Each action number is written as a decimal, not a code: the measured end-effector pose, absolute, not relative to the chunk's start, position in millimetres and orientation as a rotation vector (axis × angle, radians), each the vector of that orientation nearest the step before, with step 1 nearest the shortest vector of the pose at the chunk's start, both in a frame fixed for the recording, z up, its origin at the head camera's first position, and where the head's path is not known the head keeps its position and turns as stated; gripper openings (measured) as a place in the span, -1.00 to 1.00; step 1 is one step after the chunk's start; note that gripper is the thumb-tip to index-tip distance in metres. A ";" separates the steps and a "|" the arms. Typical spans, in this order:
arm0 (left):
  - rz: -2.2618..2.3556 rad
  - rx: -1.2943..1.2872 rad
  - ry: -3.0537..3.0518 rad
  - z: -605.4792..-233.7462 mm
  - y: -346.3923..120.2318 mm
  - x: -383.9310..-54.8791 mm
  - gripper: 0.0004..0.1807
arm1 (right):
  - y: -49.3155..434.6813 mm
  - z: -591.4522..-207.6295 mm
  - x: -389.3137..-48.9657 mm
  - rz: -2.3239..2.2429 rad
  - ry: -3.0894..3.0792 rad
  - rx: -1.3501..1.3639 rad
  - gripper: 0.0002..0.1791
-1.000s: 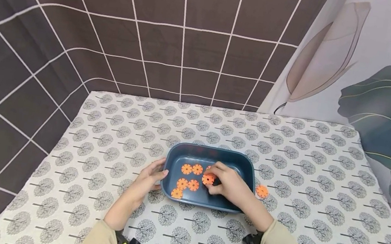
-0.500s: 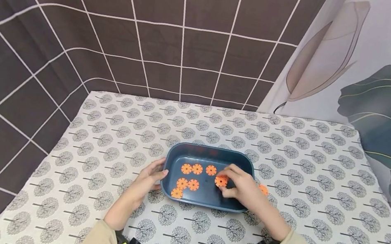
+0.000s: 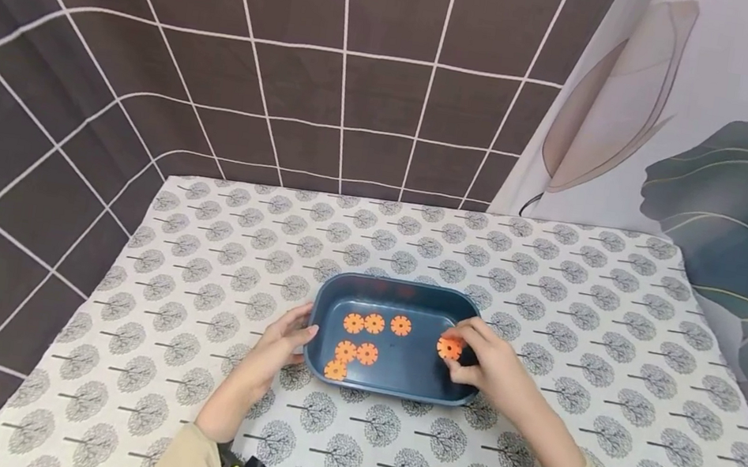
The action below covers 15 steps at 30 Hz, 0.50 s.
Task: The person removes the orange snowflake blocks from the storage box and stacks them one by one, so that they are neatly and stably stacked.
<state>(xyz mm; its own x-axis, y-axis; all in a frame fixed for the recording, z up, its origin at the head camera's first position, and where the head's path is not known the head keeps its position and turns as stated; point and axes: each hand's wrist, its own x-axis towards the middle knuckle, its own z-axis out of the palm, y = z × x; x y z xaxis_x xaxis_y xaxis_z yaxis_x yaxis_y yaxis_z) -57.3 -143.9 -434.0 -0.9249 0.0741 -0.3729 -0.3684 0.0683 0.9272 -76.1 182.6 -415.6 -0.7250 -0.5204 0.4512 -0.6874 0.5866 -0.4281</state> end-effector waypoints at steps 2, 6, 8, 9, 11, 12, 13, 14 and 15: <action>1.923 -0.294 2.030 -433.7 -144.1 -57.6 -0.40 | 187.1 -415.9 -75.9 0.881 -2.502 0.982 -0.57; 1.914 -0.287 2.029 -433.3 -143.8 -57.2 -0.39 | 199.3 -416.3 -76.9 0.922 -2.465 0.948 -0.52; 1.911 -0.282 2.029 -433.4 -144.0 -57.0 -0.39 | 205.7 -416.9 -78.0 0.941 -2.465 0.938 -0.51; 1.909 -0.278 2.031 -433.3 -144.1 -56.6 -0.39 | 208.6 -417.0 -78.6 0.940 -2.466 0.931 -0.51; 1.909 -0.271 2.032 -433.7 -144.6 -56.6 -0.40 | 214.1 -417.4 -79.5 0.937 -2.474 0.920 -0.52; 1.908 -0.265 2.034 -433.7 -144.7 -56.5 -0.40 | 216.9 -417.5 -79.8 0.921 -2.481 0.907 -0.52; 1.905 -0.255 2.038 -433.6 -144.7 -56.3 -0.40 | 219.5 -417.7 -80.0 0.912 -2.488 0.898 -0.53; 1.902 -0.246 2.041 -433.5 -144.7 -56.2 -0.40 | 222.0 -417.8 -80.0 0.902 -2.495 0.890 -0.53; 1.899 -0.238 2.043 -433.3 -144.7 -56.0 -0.41 | 224.6 -418.0 -79.9 0.891 -2.503 0.878 -0.54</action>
